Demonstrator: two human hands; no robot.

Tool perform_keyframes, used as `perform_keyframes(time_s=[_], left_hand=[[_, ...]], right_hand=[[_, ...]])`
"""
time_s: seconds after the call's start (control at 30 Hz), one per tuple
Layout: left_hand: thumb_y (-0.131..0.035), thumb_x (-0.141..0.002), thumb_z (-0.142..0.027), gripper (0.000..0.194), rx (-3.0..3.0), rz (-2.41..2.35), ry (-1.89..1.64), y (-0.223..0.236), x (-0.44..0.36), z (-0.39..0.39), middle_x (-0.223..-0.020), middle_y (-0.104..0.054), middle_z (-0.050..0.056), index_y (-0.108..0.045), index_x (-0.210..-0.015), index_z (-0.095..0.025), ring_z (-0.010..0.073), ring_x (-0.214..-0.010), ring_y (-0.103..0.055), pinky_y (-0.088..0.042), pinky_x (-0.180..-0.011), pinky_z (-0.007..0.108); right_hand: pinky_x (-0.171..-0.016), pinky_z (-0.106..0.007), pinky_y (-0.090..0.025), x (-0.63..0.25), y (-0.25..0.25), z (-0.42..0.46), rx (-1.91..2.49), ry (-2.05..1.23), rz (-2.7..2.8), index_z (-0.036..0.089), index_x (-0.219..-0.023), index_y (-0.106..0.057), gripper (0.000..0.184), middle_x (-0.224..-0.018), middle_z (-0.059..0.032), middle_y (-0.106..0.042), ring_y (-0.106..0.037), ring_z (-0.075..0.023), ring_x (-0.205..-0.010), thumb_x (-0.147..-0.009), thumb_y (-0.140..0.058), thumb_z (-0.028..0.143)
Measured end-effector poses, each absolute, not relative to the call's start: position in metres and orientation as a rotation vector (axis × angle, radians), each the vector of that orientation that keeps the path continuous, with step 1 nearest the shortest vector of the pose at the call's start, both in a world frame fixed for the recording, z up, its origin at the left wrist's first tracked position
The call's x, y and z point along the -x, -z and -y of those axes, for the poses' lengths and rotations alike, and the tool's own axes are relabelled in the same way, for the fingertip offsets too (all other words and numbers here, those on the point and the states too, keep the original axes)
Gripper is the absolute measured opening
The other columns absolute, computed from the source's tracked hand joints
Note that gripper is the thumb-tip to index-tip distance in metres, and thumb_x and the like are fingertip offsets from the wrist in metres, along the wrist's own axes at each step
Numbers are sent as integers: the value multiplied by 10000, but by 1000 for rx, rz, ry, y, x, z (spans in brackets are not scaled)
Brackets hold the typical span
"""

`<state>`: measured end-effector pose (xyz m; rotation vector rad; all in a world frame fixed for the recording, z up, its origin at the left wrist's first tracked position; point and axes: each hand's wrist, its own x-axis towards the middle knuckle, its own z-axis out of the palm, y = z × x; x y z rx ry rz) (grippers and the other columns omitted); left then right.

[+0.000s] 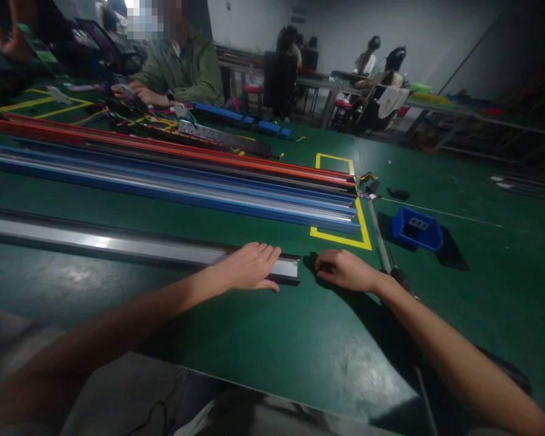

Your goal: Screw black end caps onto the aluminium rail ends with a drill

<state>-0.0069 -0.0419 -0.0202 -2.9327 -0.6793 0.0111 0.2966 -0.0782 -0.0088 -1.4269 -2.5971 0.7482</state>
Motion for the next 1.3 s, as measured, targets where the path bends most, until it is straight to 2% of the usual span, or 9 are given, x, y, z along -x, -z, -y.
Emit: perform_keyframes(time_s=[0.33, 0.53, 0.77, 0.93, 1.13, 1.3], left_hand=[[-360, -965, -725, 825, 2924, 587, -4, 22, 12, 36, -1106, -670, 214, -507, -1337, -4, 318, -968, -650, -469, -829, 403], [-367, -942, -758, 838, 2937, 681, 64, 26, 14, 36, -1199, -664, 219, -516, -1361, -48, 332, -1059, -638, -466, -876, 416], [-326, -936, -783, 869, 2916, 849, 40, 27, 12, 43, -1217, -663, 212, -517, -1403, -76, 337, -1080, -626, -445, -920, 438], [-313, -929, -796, 876, 2865, 938, 29, 29, 10, 44, -1227, -663, 211, -528, -1416, -101, 335, -1065, -618, -441, -904, 434], [-317, -927, -798, 888, 2862, 973, 64, 27, 4, 33, -1218, -663, 232, -542, -1412, -90, 350, -1042, -624, -463, -880, 461], [-340, -925, -797, 872, 2895, 988, 133, 30, 4, 17, -1235, -665, 230, -541, -1415, -105, 338, -1059, -630, -477, -898, 459]], right_hand=[[-665, -261, -416, -302, 3, 71, 1480, -705, 2587, 195, -1047, -728, 176, -922, -38, -723, -626, -162, -730, -891, -645, 198], [-662, -261, -399, -297, 2, 73, 1486, -624, 2595, 203, -1051, -734, 184, -912, -40, -721, -623, -169, -744, -889, -650, 183], [-652, -253, -388, -301, 7, 70, 1540, -518, 2550, 205, -1081, -733, 220, -918, -39, -736, -634, -165, -744, -893, -626, 164], [-661, -271, -391, -300, 11, 65, 1618, -449, 2488, 216, -1051, -743, 207, -943, -50, -751, -669, -202, -810, -882, -633, 169], [-697, -297, -420, -301, 15, 59, 1774, -331, 2363, 198, -1064, -738, 201, -1093, -99, -750, -689, -240, -903, -915, -604, 176], [-708, -287, -437, -306, 19, 57, 1813, -301, 2305, 197, -1038, -735, 183, -1066, -88, -750, -688, -227, -905, -922, -598, 162]])
